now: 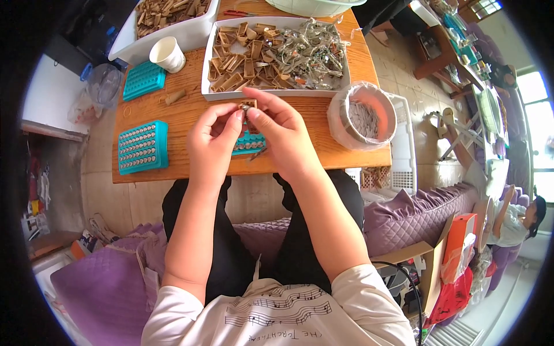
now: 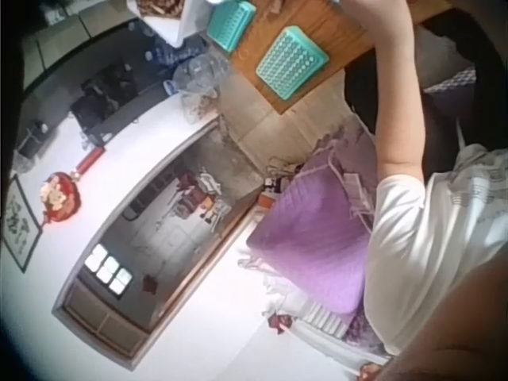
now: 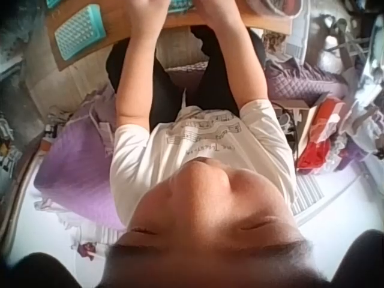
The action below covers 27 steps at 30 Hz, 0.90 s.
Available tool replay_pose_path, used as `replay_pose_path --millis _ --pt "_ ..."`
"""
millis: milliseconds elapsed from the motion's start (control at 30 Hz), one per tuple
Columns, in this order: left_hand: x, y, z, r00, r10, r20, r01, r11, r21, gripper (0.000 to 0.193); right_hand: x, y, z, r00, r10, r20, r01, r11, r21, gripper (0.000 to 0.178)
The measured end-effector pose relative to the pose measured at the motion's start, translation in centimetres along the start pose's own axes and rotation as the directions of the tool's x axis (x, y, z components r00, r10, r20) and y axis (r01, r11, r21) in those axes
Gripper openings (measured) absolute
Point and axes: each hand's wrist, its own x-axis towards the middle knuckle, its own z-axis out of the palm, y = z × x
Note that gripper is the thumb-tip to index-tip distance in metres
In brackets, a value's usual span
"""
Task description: The person assembles cork string lights by placing button batteries into plastic housings, fitting the LED light wires inside, and snapping the casing parts together by hand.
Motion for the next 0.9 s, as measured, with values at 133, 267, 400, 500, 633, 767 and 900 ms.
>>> replay_pose_path --millis 133,267,400,500,633,767,900 --pt "0.7 0.3 -0.6 0.957 -0.206 0.203 0.268 0.895 -0.356 0.025 -0.1 -0.3 -0.1 0.993 -0.045 -0.11 0.042 0.998 -0.036 0.029" --pt "0.9 0.5 -1.0 0.914 -0.264 0.308 0.383 0.814 -0.437 0.027 -0.1 -0.6 0.0 0.991 -0.054 -0.121 0.038 0.991 -0.13 0.028" --pt "1.0 0.3 -1.3 0.899 -0.272 0.344 0.427 0.724 -0.543 0.025 -0.2 -0.6 0.1 0.996 -0.075 -0.056 0.061 0.973 -0.221 0.028" --pt "1.0 0.4 -1.2 0.9 -0.285 0.328 0.426 0.734 -0.53 0.025 -0.2 -0.5 0.2 0.994 -0.097 -0.042 0.084 0.967 -0.24 0.029" --pt "0.9 0.2 -0.9 0.921 -0.263 0.287 0.381 0.764 -0.52 0.025 -0.1 -0.1 0.0 0.989 -0.125 -0.085 0.098 0.96 -0.262 0.022" --pt "0.7 0.3 -0.6 0.953 -0.222 0.208 0.291 0.865 -0.408 0.024 -0.2 0.0 0.4 0.976 -0.171 -0.131 0.122 0.939 -0.321 0.015" --pt "0.6 0.1 -0.5 0.97 -0.149 0.191 0.207 0.92 -0.332 0.023 -0.2 0.4 0.1 0.966 -0.219 -0.138 0.158 0.921 -0.356 0.017"
